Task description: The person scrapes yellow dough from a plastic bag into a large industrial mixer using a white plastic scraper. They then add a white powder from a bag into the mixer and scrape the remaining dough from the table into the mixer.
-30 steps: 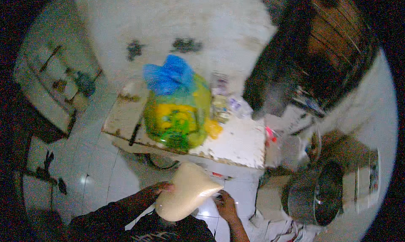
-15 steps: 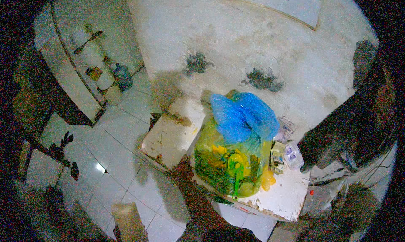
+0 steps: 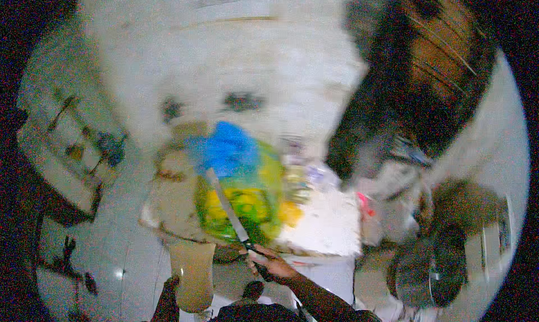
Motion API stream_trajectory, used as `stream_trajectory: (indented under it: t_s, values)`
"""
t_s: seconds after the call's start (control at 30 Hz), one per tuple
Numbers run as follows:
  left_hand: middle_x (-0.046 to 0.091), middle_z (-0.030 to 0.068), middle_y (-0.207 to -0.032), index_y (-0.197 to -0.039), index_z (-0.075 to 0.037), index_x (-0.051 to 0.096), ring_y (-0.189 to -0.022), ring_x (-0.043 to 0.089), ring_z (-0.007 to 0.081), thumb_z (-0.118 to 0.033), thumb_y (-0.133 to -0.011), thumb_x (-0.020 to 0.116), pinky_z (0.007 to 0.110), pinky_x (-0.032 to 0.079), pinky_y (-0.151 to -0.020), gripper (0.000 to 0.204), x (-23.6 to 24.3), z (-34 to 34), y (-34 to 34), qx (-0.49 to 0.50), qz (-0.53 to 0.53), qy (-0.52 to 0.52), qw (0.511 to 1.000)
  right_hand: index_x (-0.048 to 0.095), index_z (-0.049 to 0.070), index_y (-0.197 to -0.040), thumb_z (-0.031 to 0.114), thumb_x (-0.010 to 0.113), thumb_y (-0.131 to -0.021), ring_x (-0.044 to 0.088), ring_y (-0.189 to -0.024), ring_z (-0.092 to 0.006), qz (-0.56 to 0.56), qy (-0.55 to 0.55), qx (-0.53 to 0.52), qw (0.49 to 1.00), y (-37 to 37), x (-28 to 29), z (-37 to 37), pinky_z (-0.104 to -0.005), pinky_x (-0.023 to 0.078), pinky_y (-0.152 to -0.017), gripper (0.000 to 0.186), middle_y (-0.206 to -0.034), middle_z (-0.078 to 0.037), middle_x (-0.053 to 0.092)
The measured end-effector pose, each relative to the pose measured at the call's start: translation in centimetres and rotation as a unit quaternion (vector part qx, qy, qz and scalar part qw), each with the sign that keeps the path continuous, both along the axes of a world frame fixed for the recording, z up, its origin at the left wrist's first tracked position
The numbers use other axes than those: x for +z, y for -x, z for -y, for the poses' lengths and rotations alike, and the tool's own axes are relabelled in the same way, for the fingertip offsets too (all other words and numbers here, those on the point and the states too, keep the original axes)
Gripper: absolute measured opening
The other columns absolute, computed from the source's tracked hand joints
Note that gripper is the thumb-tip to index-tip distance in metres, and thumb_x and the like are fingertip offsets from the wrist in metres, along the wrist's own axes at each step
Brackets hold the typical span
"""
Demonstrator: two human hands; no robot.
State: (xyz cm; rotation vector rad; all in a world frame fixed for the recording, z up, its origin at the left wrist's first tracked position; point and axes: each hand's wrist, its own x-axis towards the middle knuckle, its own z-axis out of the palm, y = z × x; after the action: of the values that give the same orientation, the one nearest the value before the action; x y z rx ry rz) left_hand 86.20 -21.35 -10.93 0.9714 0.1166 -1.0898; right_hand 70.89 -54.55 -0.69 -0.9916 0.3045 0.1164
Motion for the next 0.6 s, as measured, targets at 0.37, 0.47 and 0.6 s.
stream_trajectory:
  t_s: [0.37, 0.47, 0.6]
  values:
    - [0.059, 0.0169, -0.115, -0.123, 0.0, 0.049, -0.101, 0.059, 0.0357, -0.029, -0.076, 0.067, 0.052, 0.048, -0.089, 0.058, 8.1, 30.3, 25.0, -0.442, 0.224, -0.052, 0.867, 0.051, 0.006, -0.094, 0.034, 0.052, -0.094, 0.046, -0.059, -0.0113, -0.26, 0.31, -0.441, 0.801, 48.1, 2.3, -1.0, -0.0284, 0.041, -0.054, 0.028, -0.066, -0.001, 0.048]
    - [0.057, 0.0163, -0.118, -0.13, 0.0, 0.041, -0.104, 0.059, 0.0286, -0.025, -0.08, 0.066, 0.043, 0.049, -0.09, 0.061, 9.4, 33.6, 34.8, -0.588, 0.05, -0.001, 0.807, 0.051, 0.004, -0.095, 0.034, 0.053, -0.094, 0.052, -0.063, -0.0196, -0.375, 0.296, -0.466, 0.745, 57.3, 1.4, -7.1, -0.0347, 0.044, -0.061, 0.03, -0.07, -0.01, 0.055]
    - [0.057, 0.0161, -0.118, -0.131, -0.002, 0.04, -0.104, 0.06, 0.0275, -0.021, -0.082, 0.064, 0.042, 0.05, -0.09, 0.058, 9.2, 38.6, 45.8, -0.676, -0.019, 0.007, 0.736, 0.052, 0.004, -0.095, 0.033, 0.053, -0.093, 0.057, -0.068, -0.0276, -0.433, 0.351, -0.536, 0.634, 64.3, 1.3, -10.5, -0.0378, 0.045, -0.064, 0.03, -0.076, -0.016, 0.059]
